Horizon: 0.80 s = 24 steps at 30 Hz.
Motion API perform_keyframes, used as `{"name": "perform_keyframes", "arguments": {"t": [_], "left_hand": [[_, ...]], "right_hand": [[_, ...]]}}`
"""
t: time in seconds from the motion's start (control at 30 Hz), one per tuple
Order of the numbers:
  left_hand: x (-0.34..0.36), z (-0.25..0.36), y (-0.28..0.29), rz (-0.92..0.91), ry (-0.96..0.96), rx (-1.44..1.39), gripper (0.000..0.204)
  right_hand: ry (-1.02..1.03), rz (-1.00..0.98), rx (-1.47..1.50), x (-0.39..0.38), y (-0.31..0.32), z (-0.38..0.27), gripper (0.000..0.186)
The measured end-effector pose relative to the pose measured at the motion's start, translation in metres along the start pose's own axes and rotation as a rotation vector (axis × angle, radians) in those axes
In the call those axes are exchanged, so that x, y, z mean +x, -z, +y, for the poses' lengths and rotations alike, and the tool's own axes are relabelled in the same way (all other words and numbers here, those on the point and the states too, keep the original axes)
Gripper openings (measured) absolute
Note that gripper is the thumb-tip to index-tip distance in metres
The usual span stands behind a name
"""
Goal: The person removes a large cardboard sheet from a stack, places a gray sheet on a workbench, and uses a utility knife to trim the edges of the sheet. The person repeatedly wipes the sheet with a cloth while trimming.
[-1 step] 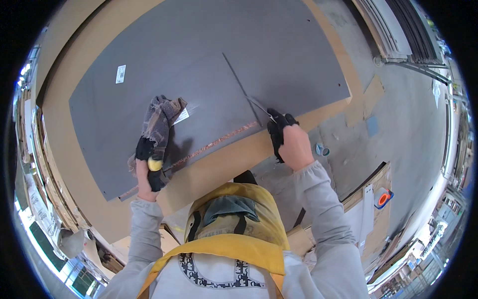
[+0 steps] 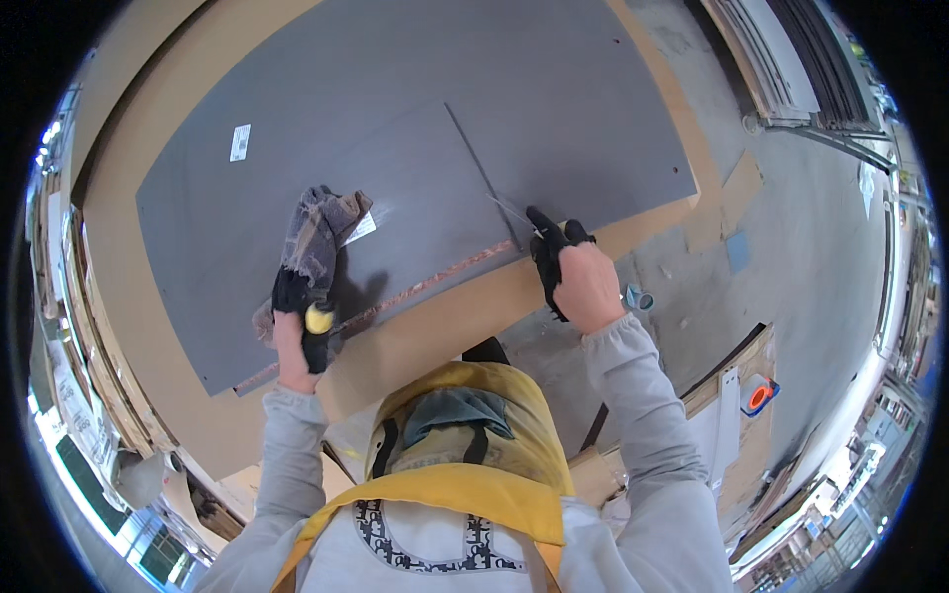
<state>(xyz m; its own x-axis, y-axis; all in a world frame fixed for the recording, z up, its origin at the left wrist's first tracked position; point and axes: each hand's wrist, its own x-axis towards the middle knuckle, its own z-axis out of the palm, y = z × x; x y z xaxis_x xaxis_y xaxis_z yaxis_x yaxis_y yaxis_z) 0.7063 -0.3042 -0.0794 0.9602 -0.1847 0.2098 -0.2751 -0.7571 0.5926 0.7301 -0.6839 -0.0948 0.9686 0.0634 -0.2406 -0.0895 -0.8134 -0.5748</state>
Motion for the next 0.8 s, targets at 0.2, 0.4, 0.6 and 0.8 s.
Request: {"name": "perform_keyframes", "arguments": {"t": [0.2,0.4,0.6,0.8], "left_hand": [[0.026,-0.009,-0.032,0.009,0.022,0.306,0.051],[0.043,-0.017,-0.047,0.123,-0.019,0.307,0.055],[0.014,-0.043,-0.082,0.201,0.212,0.511,0.048],[0.015,-0.035,-0.08,-0.115,0.469,0.655,0.025]], "right_hand": [[0.105,-0.035,-0.228,-0.02,-0.02,0.006,0.008],[0.232,0.044,-0.155,0.0,-0.013,0.008,0.007],[0.27,-0.293,-0.372,0.025,0.017,0.015,0.002],[0.387,-0.278,-0.382,0.082,0.027,0.001,0.004]]}}
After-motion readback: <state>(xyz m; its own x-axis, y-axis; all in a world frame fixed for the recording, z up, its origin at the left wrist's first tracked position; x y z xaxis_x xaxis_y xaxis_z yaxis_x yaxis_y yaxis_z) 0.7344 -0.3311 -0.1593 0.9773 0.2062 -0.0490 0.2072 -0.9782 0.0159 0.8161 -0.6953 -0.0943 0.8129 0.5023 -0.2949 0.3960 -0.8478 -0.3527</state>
